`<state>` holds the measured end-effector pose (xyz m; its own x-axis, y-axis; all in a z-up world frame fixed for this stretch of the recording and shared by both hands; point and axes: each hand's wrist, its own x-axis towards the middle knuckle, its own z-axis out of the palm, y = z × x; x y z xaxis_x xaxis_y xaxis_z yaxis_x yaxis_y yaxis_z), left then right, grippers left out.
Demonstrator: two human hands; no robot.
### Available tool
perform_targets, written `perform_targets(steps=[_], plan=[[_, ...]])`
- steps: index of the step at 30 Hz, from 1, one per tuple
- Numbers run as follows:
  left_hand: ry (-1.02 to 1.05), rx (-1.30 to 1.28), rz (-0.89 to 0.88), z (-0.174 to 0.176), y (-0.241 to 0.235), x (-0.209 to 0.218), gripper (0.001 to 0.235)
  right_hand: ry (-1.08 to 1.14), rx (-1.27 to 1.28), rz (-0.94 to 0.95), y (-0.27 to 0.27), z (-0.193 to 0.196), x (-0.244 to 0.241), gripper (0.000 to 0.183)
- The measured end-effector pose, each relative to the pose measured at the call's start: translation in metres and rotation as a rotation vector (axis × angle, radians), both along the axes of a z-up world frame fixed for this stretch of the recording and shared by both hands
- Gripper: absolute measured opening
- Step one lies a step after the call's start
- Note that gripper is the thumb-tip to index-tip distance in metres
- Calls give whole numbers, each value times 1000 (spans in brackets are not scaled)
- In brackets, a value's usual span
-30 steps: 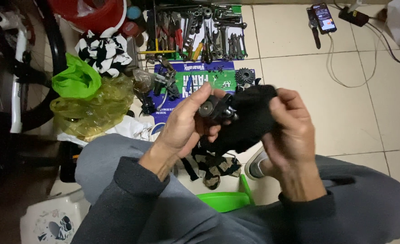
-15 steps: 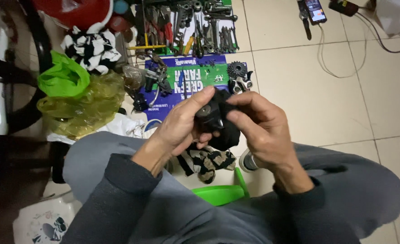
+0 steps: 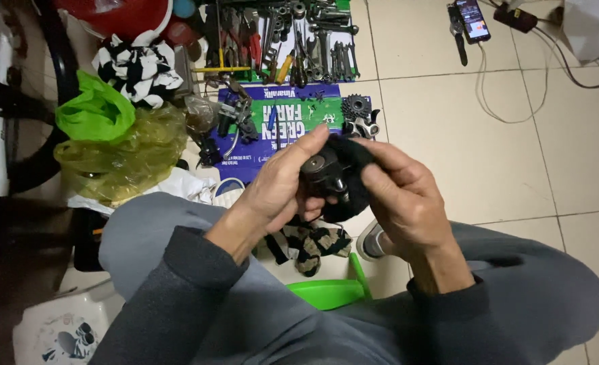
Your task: The person sits cross-legged on a stool and assembles a small black mechanical part, likely a bicycle hub. They insert a small metal pin into the component, rotate it to check the fit, and then wipe the part with a black cloth.
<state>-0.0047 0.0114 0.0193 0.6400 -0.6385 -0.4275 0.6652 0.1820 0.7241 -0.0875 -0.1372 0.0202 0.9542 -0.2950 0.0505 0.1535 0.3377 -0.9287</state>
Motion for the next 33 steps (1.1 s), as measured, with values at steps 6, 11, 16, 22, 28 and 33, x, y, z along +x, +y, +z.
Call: perform_targets(steps=[6, 11, 16, 22, 28, 33], plan=[[11, 17, -54, 8, 4, -4, 58, -43, -197, 253, -16, 7, -2, 35], [-30, -21, -141, 10, 8, -5, 69, -28, -269, 142, -21, -14, -1, 24], [-149, -56, -149, 3, 14, -5, 59, -27, -247, 41, -19, -26, -2, 19], [-155, -70, -19, 0, 15, -4, 48, 51, -67, -163, -15, -29, 2, 15], [-93, -133, 47, -9, 13, -1, 42, 7, 1, -121, -19, -5, -5, 18], [-80, -147, 80, -11, 12, 2, 38, -59, -238, 104, -27, -2, -12, 32]])
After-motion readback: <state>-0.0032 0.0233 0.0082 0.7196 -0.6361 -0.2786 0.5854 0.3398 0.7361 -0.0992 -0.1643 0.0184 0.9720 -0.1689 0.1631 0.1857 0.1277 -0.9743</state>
